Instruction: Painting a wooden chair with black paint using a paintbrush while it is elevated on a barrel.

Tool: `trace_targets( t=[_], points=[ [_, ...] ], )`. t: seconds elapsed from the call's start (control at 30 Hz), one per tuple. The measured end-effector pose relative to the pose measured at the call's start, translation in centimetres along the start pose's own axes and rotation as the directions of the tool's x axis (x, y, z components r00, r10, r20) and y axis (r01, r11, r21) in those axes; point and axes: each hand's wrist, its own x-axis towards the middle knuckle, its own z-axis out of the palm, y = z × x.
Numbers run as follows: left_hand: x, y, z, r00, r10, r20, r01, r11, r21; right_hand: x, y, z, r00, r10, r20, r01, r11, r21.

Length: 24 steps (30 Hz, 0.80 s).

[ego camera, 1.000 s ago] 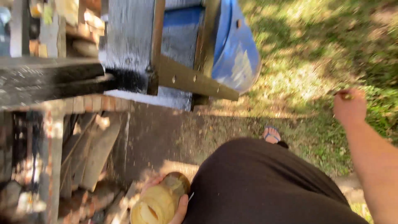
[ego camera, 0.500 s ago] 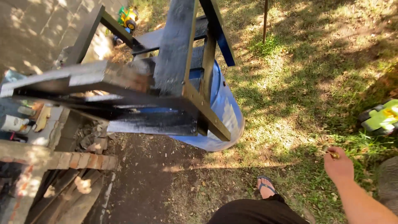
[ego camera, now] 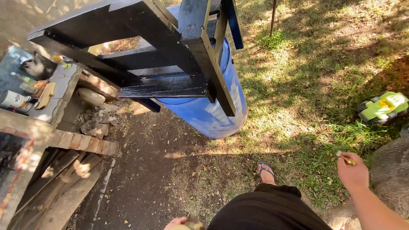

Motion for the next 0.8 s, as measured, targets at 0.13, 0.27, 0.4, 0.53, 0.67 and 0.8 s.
trace_targets(
  t=[0.13, 0.27, 0.4, 0.53, 0.67, 0.8],
  points=[
    [-3.5, 0.9, 1.6, 0.999, -0.045, 0.018, 0.049, 0.908, -0.417, -0.5, 5.9, -2.9, 0.999, 0.036, -0.026, -0.038, 0.997, -0.060],
    [-17.7, 4.2, 3.7, -0.021, 0.747, -0.664, -0.997, -0.061, -0.037, 2.2, 14.5, -4.8, 0.977, -0.016, -0.214, -0.044, 0.961, -0.273],
    [-27.4, 5.8, 3.8, -0.049, 0.714, -0.698, -0.999, -0.032, 0.038, 3.8, 19.9, -5.5, 0.922, -0.086, -0.377, -0.030, 0.956, -0.292],
    [-31.9, 7.2, 3.5, -0.045, 0.737, -0.674, -0.998, -0.011, 0.055, 4.1, 21.0, -5.3, 0.917, -0.132, -0.375, 0.018, 0.956, -0.292],
    [-33.9, 8.0, 3.4, 0.007, 0.790, -0.613, -0.998, 0.048, 0.050, 3.4, 18.3, -5.9, 0.938, -0.216, -0.270, 0.111, 0.927, -0.358],
    [-34.8, 9.9, 4.5, -0.021, 0.791, -0.611, -1.000, -0.025, 0.002, 4.0, 15.9, -5.8, 0.934, -0.300, -0.195, 0.240, 0.930, -0.279]
  ],
)
